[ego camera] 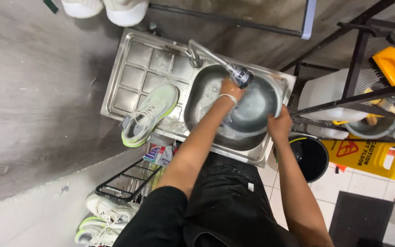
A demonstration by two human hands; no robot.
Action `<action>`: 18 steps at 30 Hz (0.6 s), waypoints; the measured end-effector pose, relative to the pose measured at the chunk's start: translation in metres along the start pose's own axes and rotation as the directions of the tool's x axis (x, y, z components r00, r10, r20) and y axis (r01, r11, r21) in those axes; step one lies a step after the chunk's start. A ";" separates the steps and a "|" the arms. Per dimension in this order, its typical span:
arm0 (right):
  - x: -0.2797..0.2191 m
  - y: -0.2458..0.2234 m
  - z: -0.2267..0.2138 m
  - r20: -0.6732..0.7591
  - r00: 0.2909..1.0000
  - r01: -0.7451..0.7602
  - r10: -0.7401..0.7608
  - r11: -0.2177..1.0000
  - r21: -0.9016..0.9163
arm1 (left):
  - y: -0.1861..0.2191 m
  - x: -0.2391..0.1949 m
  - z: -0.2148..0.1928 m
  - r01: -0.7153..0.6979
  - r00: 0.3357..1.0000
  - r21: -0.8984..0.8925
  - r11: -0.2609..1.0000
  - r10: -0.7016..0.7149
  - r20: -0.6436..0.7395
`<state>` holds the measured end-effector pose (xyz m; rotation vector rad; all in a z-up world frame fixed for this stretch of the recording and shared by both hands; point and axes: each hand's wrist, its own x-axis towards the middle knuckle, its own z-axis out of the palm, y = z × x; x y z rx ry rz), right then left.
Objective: Rinsing and scrubbing a shoe in a sink using a brush and water, then pouring liquid from a container.
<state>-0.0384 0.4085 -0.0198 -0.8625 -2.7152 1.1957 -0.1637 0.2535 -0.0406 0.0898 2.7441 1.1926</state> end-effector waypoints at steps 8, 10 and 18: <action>0.018 -0.043 0.008 0.098 0.984 0.069 -0.150 0.822 0.565 | -0.056 -0.040 -0.064 0.266 0.964 -0.249 0.931 -0.252 0.085; 0.024 -0.031 0.035 0.324 0.946 -0.216 -0.027 0.691 0.689 | -0.064 -0.056 -0.081 0.293 0.955 -0.338 0.894 -0.290 0.059; 0.011 0.072 0.172 0.064 0.202 0.966 -0.977 0.188 -0.176 | -0.167 -0.097 -0.026 0.145 0.966 -0.093 0.985 -0.162 -0.201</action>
